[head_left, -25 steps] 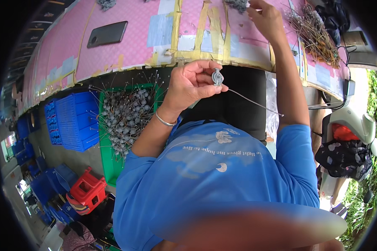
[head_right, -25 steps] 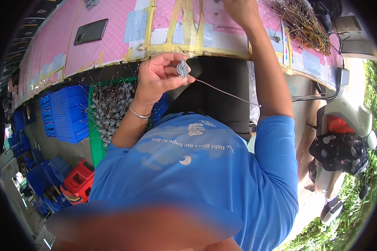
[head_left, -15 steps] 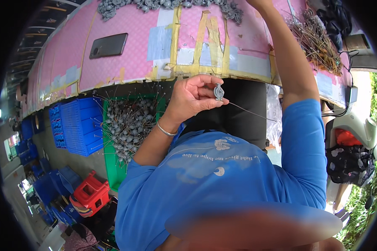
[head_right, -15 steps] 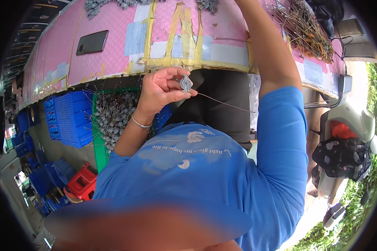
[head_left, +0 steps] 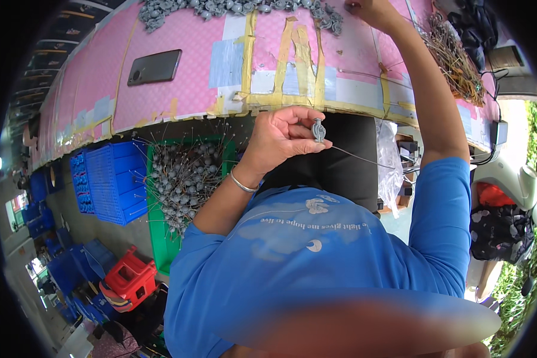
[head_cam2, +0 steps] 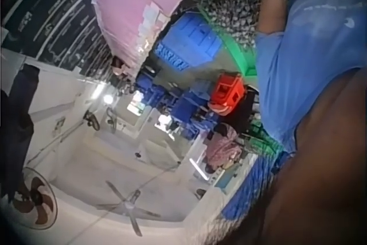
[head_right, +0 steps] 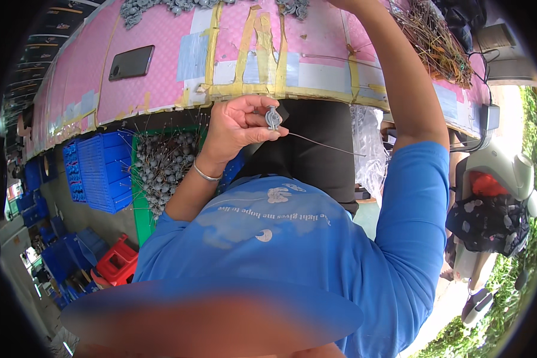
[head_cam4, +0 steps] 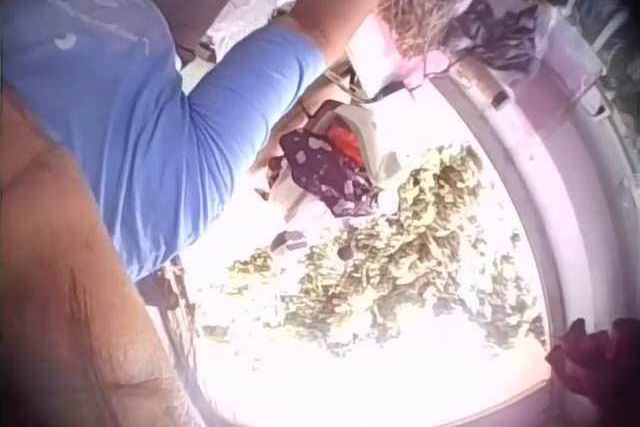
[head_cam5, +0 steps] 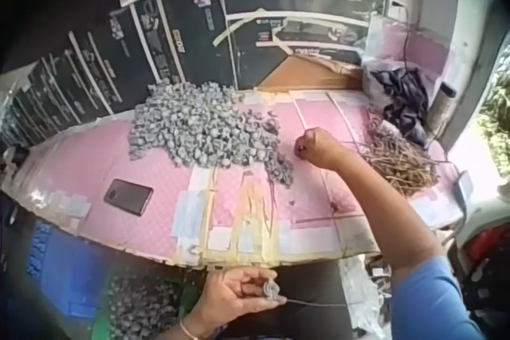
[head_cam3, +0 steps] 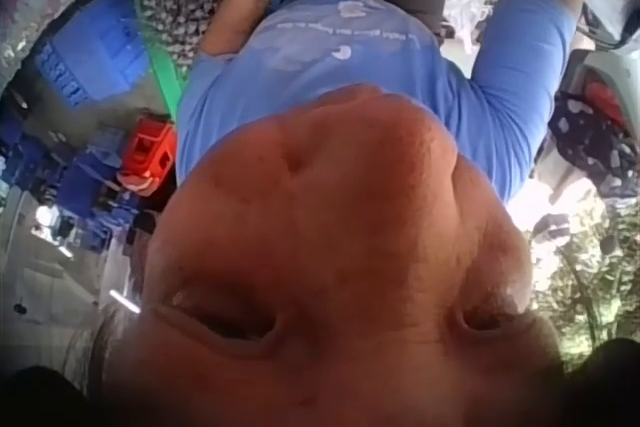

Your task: Assembling small mechanical components by hand at a workbench.

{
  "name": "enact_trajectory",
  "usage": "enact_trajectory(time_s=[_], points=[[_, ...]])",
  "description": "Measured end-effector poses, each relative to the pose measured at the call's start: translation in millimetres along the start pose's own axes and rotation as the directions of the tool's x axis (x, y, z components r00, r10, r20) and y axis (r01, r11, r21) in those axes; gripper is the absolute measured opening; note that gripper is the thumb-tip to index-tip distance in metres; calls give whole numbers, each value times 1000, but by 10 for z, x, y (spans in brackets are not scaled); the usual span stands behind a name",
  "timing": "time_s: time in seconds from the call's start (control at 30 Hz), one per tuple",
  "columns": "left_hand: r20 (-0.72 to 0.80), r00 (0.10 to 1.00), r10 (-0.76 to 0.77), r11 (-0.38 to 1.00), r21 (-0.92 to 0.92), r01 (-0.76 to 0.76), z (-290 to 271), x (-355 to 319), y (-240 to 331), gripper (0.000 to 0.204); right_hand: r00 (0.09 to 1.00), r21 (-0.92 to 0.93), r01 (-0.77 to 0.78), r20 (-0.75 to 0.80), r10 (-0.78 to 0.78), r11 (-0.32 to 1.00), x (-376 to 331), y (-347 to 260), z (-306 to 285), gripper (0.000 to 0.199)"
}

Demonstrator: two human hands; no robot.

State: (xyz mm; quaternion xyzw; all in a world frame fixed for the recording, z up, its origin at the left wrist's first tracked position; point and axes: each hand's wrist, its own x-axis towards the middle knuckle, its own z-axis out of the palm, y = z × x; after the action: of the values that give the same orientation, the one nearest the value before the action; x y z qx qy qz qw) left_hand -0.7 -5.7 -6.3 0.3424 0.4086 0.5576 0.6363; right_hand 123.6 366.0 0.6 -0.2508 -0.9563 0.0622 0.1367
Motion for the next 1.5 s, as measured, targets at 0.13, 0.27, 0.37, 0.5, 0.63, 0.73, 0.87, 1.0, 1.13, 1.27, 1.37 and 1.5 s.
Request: enact_trajectory(time_s=[0.13,0.27,0.37,0.5,0.63,0.73,0.87,1.0,1.13,1.27,1.37,1.5], points=[[-107,985,136,991,31,-134,-40,-99,-23,39,987,-117,-10,-161,-9,993,-397,-534,-10,14],[-206,931,300,950,155,-271,-46,-193,4,39,964,643,-158,-65,259,750,-1097,-1628,-203,25],[-219,917,333,936,196,-294,-65,-195,-17,39,946,876,-158,3,323,455,-1562,-2184,-174,27],[-205,909,362,925,196,-325,15,-243,-3,41,943,977,-125,62,327,176,-1835,-2524,-170,22],[-185,902,391,898,290,-330,69,-288,-37,40,953,968,-108,37,299,225,-1934,-2565,-187,22],[-173,894,412,877,341,-338,99,-313,-70,38,950,939,-157,58,307,307,-1999,-2535,-206,21],[-151,872,465,747,596,-295,166,-352,-120,38,913,898,-286,150,380,335,-2033,-2601,-236,21],[-16,709,705,427,808,-406,206,-340,-122,30,894,886,-320,165,416,336,-2020,-2654,-146,20],[-46,823,566,570,743,-351,115,-346,-60,36,916,916,-291,183,356,278,-2025,-2554,-88,24],[-85,881,465,818,422,-390,103,-278,-86,43,952,996,-84,73,297,25,-2013,-2439,-13,24],[-25,948,318,909,292,-298,161,-292,-12,43,961,992,-102,119,251,-78,-1993,-2431,26,21],[-5,937,349,880,345,-326,154,-273,-58,47,958,929,-92,180,222,-360,-1957,-2465,107,23]])
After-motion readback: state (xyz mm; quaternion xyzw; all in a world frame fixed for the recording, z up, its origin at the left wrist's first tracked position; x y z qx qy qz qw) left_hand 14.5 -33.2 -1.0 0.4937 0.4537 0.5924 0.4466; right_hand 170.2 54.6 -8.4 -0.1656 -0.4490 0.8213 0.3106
